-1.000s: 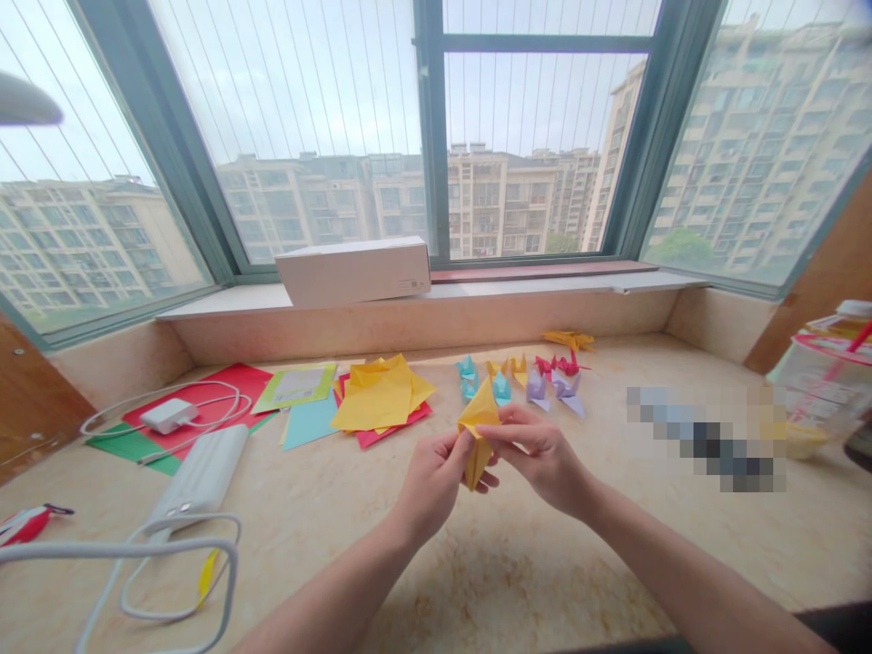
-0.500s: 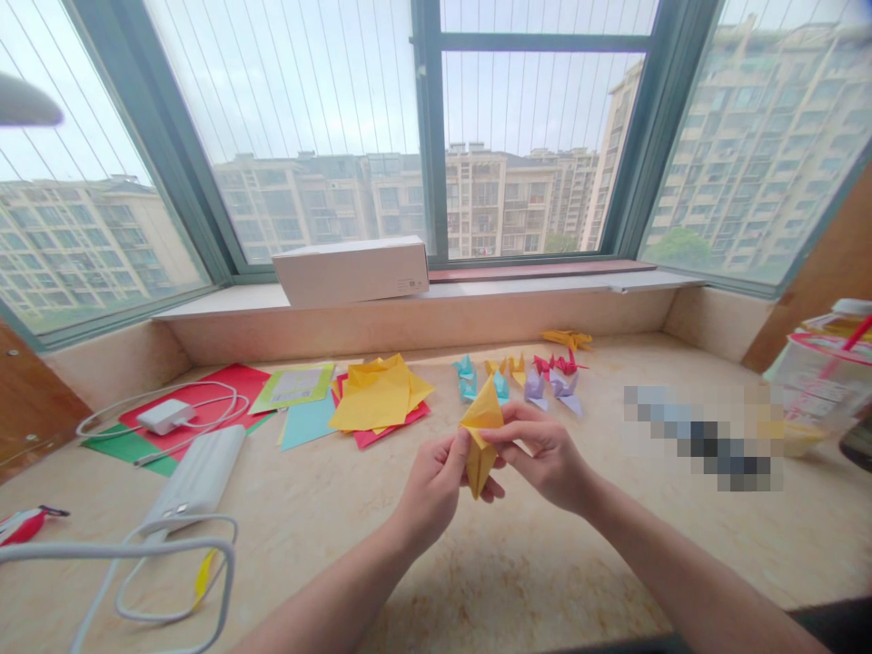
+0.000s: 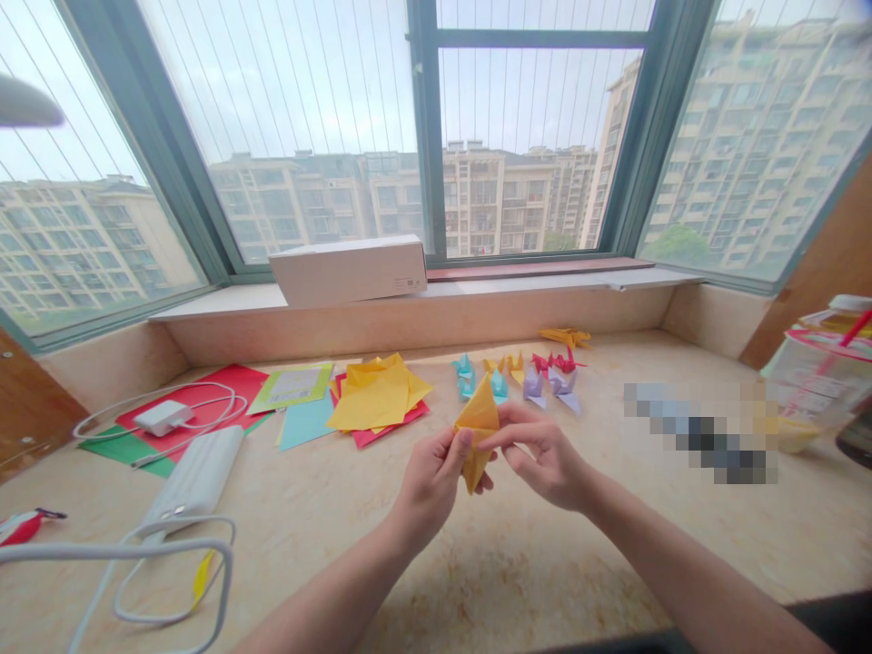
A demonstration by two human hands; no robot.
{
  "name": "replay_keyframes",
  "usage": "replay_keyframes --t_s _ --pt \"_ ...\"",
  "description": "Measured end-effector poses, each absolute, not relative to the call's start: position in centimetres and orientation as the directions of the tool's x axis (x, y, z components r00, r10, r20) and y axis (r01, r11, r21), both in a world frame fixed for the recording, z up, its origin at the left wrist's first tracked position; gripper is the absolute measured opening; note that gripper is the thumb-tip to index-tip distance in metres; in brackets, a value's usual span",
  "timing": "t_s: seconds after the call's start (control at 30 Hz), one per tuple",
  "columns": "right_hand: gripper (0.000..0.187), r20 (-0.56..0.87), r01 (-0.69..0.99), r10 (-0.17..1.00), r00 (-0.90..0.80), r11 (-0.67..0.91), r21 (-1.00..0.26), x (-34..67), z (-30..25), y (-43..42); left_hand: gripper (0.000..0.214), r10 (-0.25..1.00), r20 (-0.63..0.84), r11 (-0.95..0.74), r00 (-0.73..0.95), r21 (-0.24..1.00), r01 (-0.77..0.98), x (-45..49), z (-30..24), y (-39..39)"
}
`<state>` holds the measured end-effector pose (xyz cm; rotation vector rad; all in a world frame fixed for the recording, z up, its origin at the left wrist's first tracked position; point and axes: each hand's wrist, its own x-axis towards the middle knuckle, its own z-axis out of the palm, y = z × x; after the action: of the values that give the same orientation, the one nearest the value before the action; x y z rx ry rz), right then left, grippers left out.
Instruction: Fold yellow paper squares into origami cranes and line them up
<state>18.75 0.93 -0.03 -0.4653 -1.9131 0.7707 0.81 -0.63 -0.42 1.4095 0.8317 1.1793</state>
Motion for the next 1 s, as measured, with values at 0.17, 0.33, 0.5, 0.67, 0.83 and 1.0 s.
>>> replay_keyframes --t_s 0.17,0.33,0.5,0.67,0.83,1.0 --pt "0.029 0.642 0.075 0.682 -0.35 0.703 -0.707 18.3 -0.3 1.0 0.04 0.914 0.268 -0.237 0.305 0.962 -0.136 0.7 0.0 -0.8" --pt "0.019 0.597 0.004 0.751 -0.283 0.623 -0.782 18.2 -0.6 1.5 0.033 0.899 0.233 -0.168 0.372 0.966 -0.198 0.7 0.1 -0.7" --pt "0.023 0.557 -0.027 0.786 -0.269 0.572 -0.82 18.0 -1.3 2.0 0.031 0.925 0.213 -0.183 0.315 0.975 -0.123 0.7 0.2 -0.7" --pt "0.028 0.503 -0.042 0.834 -0.226 0.507 -0.861 17.4 -2.2 2.2 0.032 0.949 0.176 -0.162 0.264 0.984 -0.073 0.8 0.3 -0.9" --pt "0.028 0.465 -0.04 0.87 -0.166 0.465 -0.884 16.8 -2.2 2.1 0.038 0.966 0.11 -0.1 0.236 0.994 -0.051 0.9 0.1 -0.8" --pt "0.033 0.391 -0.106 0.907 -0.156 0.378 -0.92 16.7 -1.5 1.8 0.041 0.974 0.072 -0.078 0.216 0.997 0.021 1.0 -0.6 -0.6"
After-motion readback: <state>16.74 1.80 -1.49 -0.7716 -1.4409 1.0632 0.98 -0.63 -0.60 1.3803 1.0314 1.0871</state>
